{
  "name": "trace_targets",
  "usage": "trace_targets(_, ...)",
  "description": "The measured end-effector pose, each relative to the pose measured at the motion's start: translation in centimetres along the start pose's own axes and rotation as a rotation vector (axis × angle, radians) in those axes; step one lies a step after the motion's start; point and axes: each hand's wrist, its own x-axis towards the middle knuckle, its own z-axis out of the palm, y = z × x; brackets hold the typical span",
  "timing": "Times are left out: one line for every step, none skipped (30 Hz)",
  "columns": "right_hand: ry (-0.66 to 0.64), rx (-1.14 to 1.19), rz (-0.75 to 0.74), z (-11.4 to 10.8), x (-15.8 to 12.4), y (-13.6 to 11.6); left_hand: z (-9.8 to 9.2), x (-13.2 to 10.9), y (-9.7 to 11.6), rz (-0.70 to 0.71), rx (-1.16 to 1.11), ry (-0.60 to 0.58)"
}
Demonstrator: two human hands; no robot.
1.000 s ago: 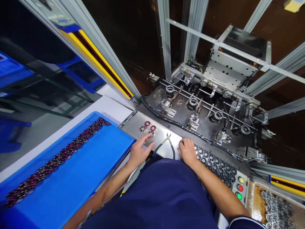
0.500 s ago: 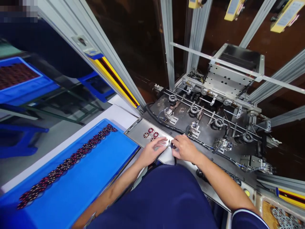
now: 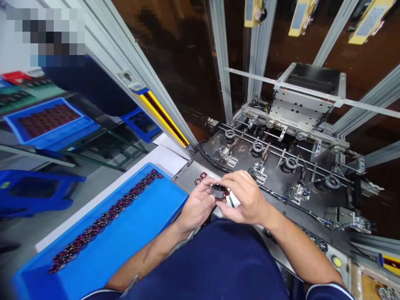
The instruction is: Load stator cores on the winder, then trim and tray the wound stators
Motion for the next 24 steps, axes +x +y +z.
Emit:
trace_targets(-0.012, -0.018, -0.011, -0.2, -0.1, -0.1, 0.0, 0.0, 0.0, 0.012, 0.013, 0.013)
trace_targets(-0.025, -0.029, -0.021, -0.3, -0.1, -0.2, 0.1, 0.0, 0.0, 0.02, 0.022, 0.025)
trace_targets(-0.031, -0.033, -0.026, -0.2, -0.2, -0.3, 0.2, 0.0, 0.0, 0.023, 0.025, 0.036)
trace_targets(-0.024, -0.032, -0.024, -0.1, -0.3, -0.4, 0.4, 0.0, 0.0, 0.024, 0.022, 0.044)
trace_targets(-0.008, -0.031, -0.015, 0.1, -0.4, -0.5, 0.5, 0.0, 0.0, 0.022, 0.016, 0.049)
trace_targets(0.021, -0.034, -0.008, 0.4, -0.5, -0.6, 0.7, 0.0, 0.0, 0.022, 0.011, 0.054)
trace_targets(0.06, -0.045, -0.003, 0.8, -0.6, -0.7, 0.8, 0.0, 0.0, 0.025, 0.009, 0.061)
trace_targets(0.099, -0.062, 0.001, 1.1, -0.7, -0.9, 0.8, 0.0, -0.1, 0.026, 0.009, 0.065)
trace_targets(0.135, -0.079, 0.005, 1.3, -0.8, -1.0, 0.7, 0.0, -0.1, 0.021, 0.013, 0.065)
trace_targets(0.157, -0.089, 0.015, 1.3, -0.9, -1.2, 0.5, 0.1, -0.2, 0.016, 0.021, 0.065)
trace_targets(0.159, -0.085, 0.036, 1.2, -0.9, -1.4, 0.2, 0.1, -0.2, 0.016, 0.038, 0.067)
trace_targets(0.137, -0.057, 0.07, 1.0, -1.0, -1.5, 0.0, 0.1, -0.1, 0.02, 0.068, 0.07)
trace_targets(0.091, -0.007, 0.118, 0.6, -1.0, -1.6, -0.3, 0.1, 0.0, 0.028, 0.112, 0.07)
trace_targets(0.03, 0.059, 0.175, 0.1, -1.0, -1.7, -0.6, 0.0, 0.2, 0.037, 0.163, 0.065)
trace_targets(-0.032, 0.134, 0.235, -0.5, -1.0, -1.6, -0.8, 0.0, 0.5, 0.042, 0.211, 0.048)
trace_targets(-0.088, 0.209, 0.293, -1.0, -1.0, -1.5, -1.0, -0.1, 0.7, 0.039, 0.251, 0.02)
trace_targets(-0.133, 0.282, 0.344, -1.4, -1.0, -1.3, -1.0, -0.2, 1.0, 0.028, 0.277, -0.018)
trace_targets(-0.173, 0.351, 0.387, -1.8, -1.0, -1.1, -1.1, -0.3, 1.2, 0.011, 0.29, -0.059)
trace_targets(-0.205, 0.413, 0.423, -2.0, -0.9, -0.8, -1.1, -0.3, 1.3, -0.003, 0.293, -0.096)
trace_targets(-0.237, 0.471, 0.45, -2.2, -0.9, -0.5, -1.2, -0.4, 1.4, -0.01, 0.296, -0.125)
trace_targets(-0.271, 0.522, 0.472, -2.3, -0.8, -0.3, -1.3, -0.4, 1.5, -0.01, 0.305, -0.149)
trace_targets(-0.308, 0.563, 0.487, -2.3, -0.8, -0.1, -1.4, -0.4, 1.5, -0.002, 0.324, -0.169)
trace_targets(-0.346, 0.593, 0.492, -2.3, -0.7, 0.1, -1.6, -0.4, 1.6, 0.012, 0.354, -0.191)
trace_targets(-0.388, 0.614, 0.49, -2.2, -0.5, 0.2, -1.9, -0.3, 1.7, 0.03, 0.393, -0.216)
